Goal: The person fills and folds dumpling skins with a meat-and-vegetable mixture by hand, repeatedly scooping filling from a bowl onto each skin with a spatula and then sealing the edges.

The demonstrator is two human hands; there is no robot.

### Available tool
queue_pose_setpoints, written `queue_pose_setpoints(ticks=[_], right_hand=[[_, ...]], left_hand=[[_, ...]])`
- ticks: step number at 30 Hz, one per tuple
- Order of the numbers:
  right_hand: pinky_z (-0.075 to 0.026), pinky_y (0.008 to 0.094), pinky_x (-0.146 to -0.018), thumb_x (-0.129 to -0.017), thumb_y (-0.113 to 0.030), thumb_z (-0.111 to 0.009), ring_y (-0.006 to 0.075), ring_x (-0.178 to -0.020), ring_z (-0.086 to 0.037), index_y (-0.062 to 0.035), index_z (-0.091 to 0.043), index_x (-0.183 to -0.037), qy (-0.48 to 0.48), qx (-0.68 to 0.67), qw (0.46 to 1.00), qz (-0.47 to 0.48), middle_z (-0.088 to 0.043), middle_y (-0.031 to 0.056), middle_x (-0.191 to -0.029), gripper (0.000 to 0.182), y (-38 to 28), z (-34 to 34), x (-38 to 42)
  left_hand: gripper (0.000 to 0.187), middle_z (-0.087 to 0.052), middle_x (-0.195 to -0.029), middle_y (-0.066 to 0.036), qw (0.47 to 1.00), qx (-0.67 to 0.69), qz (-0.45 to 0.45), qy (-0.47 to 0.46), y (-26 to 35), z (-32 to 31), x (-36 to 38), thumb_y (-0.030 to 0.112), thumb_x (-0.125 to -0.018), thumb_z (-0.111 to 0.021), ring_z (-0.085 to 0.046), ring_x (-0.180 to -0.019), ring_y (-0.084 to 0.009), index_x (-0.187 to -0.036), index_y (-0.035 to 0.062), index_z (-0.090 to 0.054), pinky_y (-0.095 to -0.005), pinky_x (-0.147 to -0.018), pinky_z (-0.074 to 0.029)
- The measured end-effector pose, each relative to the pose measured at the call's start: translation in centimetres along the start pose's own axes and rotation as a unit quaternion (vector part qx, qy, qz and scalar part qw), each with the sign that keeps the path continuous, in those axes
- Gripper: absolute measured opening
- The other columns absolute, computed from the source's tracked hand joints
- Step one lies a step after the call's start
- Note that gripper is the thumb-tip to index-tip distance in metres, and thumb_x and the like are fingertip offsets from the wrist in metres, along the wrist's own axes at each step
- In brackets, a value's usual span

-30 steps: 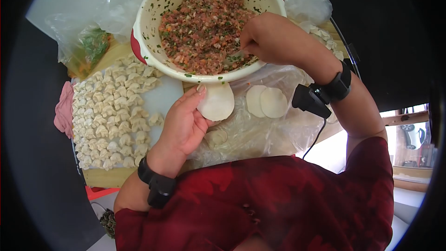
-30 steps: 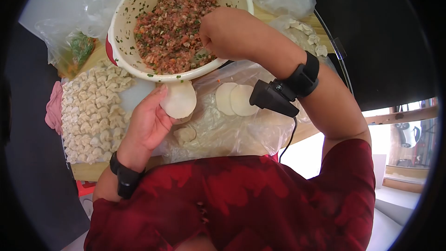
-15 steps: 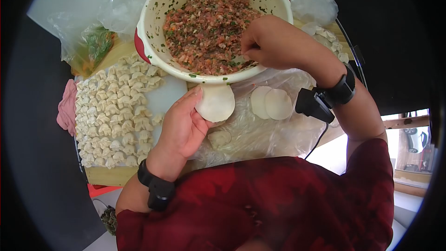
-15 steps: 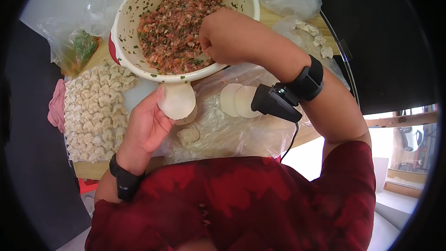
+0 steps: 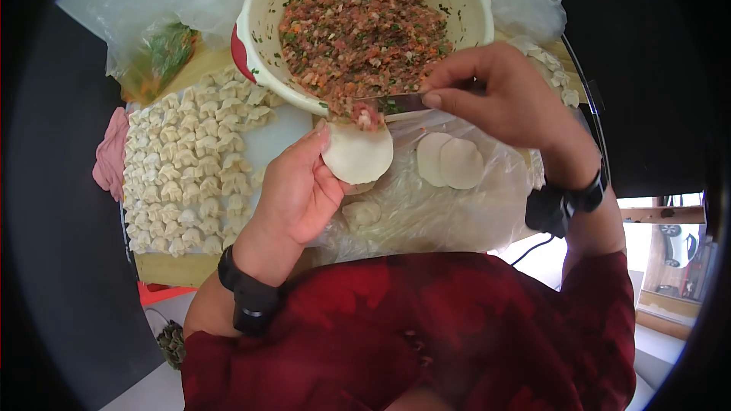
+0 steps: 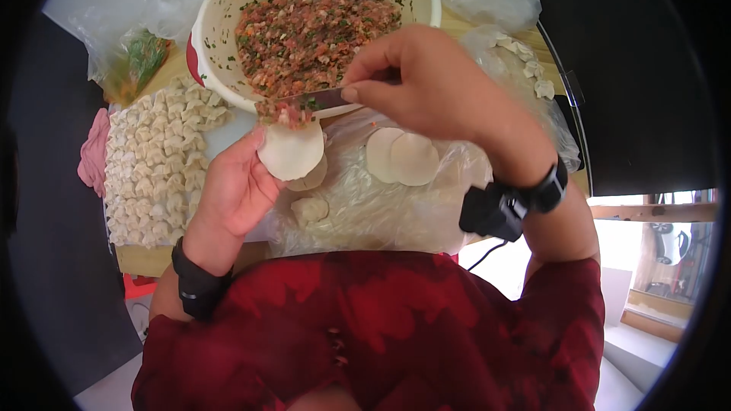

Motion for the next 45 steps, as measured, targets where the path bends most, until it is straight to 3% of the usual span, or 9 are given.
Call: queue_pose_setpoints(ticks=[2, 6, 7, 17, 21, 23, 31, 36, 45], right_hand=[[-0.051, 0.0334, -0.065, -0.078, -0.009, -0.068, 0.0277, -0.069, -0.065, -0.0004, -0.069, -0.084, 0.108, 0.007, 0.993, 0.047, -0.067, 0.0135, -0.076, 0.01, -0.8, -1.0, 1.6], [-0.051, 0.0377, -0.068, -0.077, 0.001, -0.065, 0.0326, -0.081, -0.062, -0.0044, -0.07, -0.095, 0.113, 0.12, 0.974, 0.158, -0.065, 0.013, -0.087, 0.02, -2.0, -3.1, 3.6], [-0.05, 0.0324, -0.069, -0.077, 0.009, -0.063, 0.0246, -0.085, -0.063, -0.0058, -0.07, -0.103, 0.105, 0.135, 0.972, 0.164, -0.066, 0.0087, -0.094, 0.031, -2.5, -2.9, 4.0], [-0.05, 0.0296, -0.067, -0.077, 0.012, -0.062, 0.0203, -0.08, -0.063, -0.0064, -0.071, -0.105, 0.118, 0.1, 0.959, 0.238, -0.065, 0.0088, -0.089, 0.034, -4.1, -1.6, 4.2], [-0.05, 0.0327, -0.064, -0.077, 0.007, -0.065, 0.0255, -0.076, -0.063, -0.0065, -0.07, -0.101, 0.206, 0.076, 0.954, 0.206, -0.064, 0.0089, -0.084, 0.028, -3.8, -0.9, 4.0], [-0.05, 0.0318, -0.063, -0.08, 0.006, -0.063, 0.0257, -0.075, -0.063, -0.0054, -0.07, -0.102, 0.247, 0.071, 0.961, 0.101, -0.065, 0.0103, -0.085, 0.025, -2.9, -0.6, 3.9], [-0.05, 0.031, -0.063, -0.082, 0.006, -0.061, 0.0258, -0.073, -0.063, -0.0048, -0.068, -0.106, 0.25, 0.042, 0.96, 0.116, -0.065, 0.0119, -0.086, 0.027, -2.5, -2.6, 3.1], [-0.05, 0.033, -0.062, -0.081, 0.006, -0.061, 0.026, -0.073, -0.062, -0.0057, -0.068, -0.107, 0.243, 0.051, 0.947, 0.203, -0.064, 0.0113, -0.085, 0.03, -3.4, -2.5, 3.0], [-0.05, 0.0337, -0.063, -0.081, 0.006, -0.061, 0.0272, -0.076, -0.063, -0.0054, -0.068, -0.107, 0.239, 0.042, 0.959, 0.146, -0.064, 0.0114, -0.084, 0.029, -2.9, -1.9, 3.2]], left_hand=[[0.041, -0.051, -0.134, -0.018, 1.0, 0.01, 0.013, -0.024, -0.2, 0.2, 0.0, 0.017, -0.102, -0.035, -0.053, -0.123, -0.0284, -0.137, -0.005, -0.037, -0.0406, -0.107, -0.043], [0.041, -0.051, -0.134, -0.02, 1.0, 0.007, -0.006, -0.006, 0.2, 0.1, 0.6, 0.018, -0.103, -0.034, -0.053, -0.123, -0.029, -0.136, -0.0065, -0.037, -0.0403, -0.107, -0.043], [0.041, -0.051, -0.134, -0.02, 1.0, -0.002, -0.001, -0.014, 0.3, 0.2, 0.8, 0.018, -0.103, -0.034, -0.053, -0.123, -0.0288, -0.136, -0.007, -0.037, -0.0403, -0.106, -0.044], [0.044, -0.05, -0.134, -0.02, 0.992, -0.114, -0.021, -0.045, 2.3, -1.8, 2.0, 0.022, -0.104, -0.035, -0.053, -0.123, -0.0282, -0.137, -0.0063, -0.034, -0.0407, -0.106, -0.044], [0.044, -0.05, -0.136, -0.018, 0.995, -0.06, -0.054, -0.053, 3.5, -2.9, 1.3, 0.022, -0.104, -0.034, -0.052, -0.124, -0.0285, -0.139, -0.0043, -0.033, -0.0414, -0.106, -0.044], [0.043, -0.049, -0.137, -0.017, 0.993, -0.027, -0.091, -0.068, 4.2, -3.1, 1.0, 0.022, -0.104, -0.034, -0.051, -0.125, -0.0289, -0.139, -0.0029, -0.033, -0.0418, -0.107, -0.044], [0.041, -0.05, -0.135, -0.018, 0.991, -0.034, -0.13, -0.027, 4.6, -3.9, -0.6, 0.019, -0.103, -0.035, -0.053, -0.123, -0.029, -0.138, -0.0037, -0.034, -0.041, -0.104, -0.047], [0.041, -0.051, -0.134, -0.018, 0.99, -0.056, -0.122, -0.03, 4.5, -3.9, -0.6, 0.019, -0.104, -0.034, -0.054, -0.122, -0.0286, -0.137, -0.0039, -0.034, -0.041, -0.104, -0.047], [0.042, -0.052, -0.133, -0.019, 0.991, -0.042, -0.126, -0.032, 4.7, -3.2, -0.8, 0.021, -0.104, -0.035, -0.054, -0.121, -0.0287, -0.137, -0.0054, -0.034, -0.0417, -0.103, -0.047]])
Point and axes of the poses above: each hand's wrist, its own x-axis away from the middle knuckle, its own z-axis out of the back of the hand, y = z × x, the point moved 5 cm from there along -x, towards the middle knuckle
